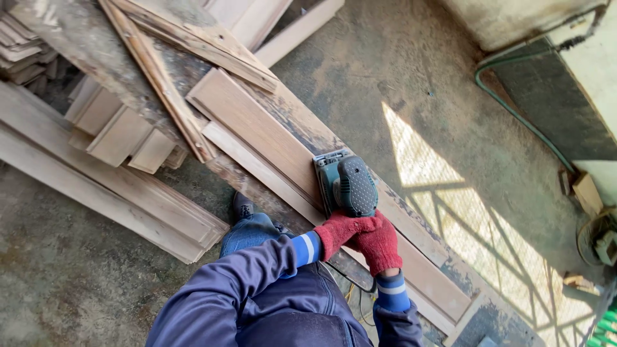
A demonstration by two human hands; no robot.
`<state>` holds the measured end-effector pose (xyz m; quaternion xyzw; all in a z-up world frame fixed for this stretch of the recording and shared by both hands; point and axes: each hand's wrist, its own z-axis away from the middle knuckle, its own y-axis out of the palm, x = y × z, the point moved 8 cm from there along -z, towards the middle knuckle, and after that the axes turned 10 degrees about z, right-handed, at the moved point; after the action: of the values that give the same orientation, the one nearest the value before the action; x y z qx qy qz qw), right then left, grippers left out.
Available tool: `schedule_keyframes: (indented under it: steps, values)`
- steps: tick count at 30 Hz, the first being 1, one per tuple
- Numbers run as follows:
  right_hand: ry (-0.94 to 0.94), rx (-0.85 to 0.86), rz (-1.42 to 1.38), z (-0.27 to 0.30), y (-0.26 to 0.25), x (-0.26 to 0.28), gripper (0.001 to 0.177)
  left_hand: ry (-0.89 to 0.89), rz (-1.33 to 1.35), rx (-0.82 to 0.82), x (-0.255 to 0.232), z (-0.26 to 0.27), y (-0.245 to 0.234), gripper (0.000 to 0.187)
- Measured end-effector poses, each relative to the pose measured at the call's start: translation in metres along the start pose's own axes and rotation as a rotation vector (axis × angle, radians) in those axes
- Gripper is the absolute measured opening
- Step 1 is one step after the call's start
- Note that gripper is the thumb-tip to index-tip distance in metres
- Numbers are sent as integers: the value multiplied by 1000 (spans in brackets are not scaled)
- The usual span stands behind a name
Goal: Sanding wooden planks using an electric sander and manually with sandpaper.
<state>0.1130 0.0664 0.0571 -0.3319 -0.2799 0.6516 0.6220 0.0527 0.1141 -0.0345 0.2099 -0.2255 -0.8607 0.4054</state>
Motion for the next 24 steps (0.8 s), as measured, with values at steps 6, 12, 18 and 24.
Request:
schedule_keyframes:
  steps: [6, 12, 18, 24]
  values:
    - [-133, 27, 21, 2, -38, 122, 42, 139, 153, -57, -80, -21, -50, 86]
    - [-292, -13, 18, -31, -41, 221, 47, 233, 284, -42, -178, -12, -100, 78]
    - [-404, -88, 117, -85, -16, 290, 42, 288, 392, -40, -240, -44, -155, 71]
    - [-495, -57, 109, -87, -26, 345, 46, 268, 429, -66, -292, 32, -170, 69]
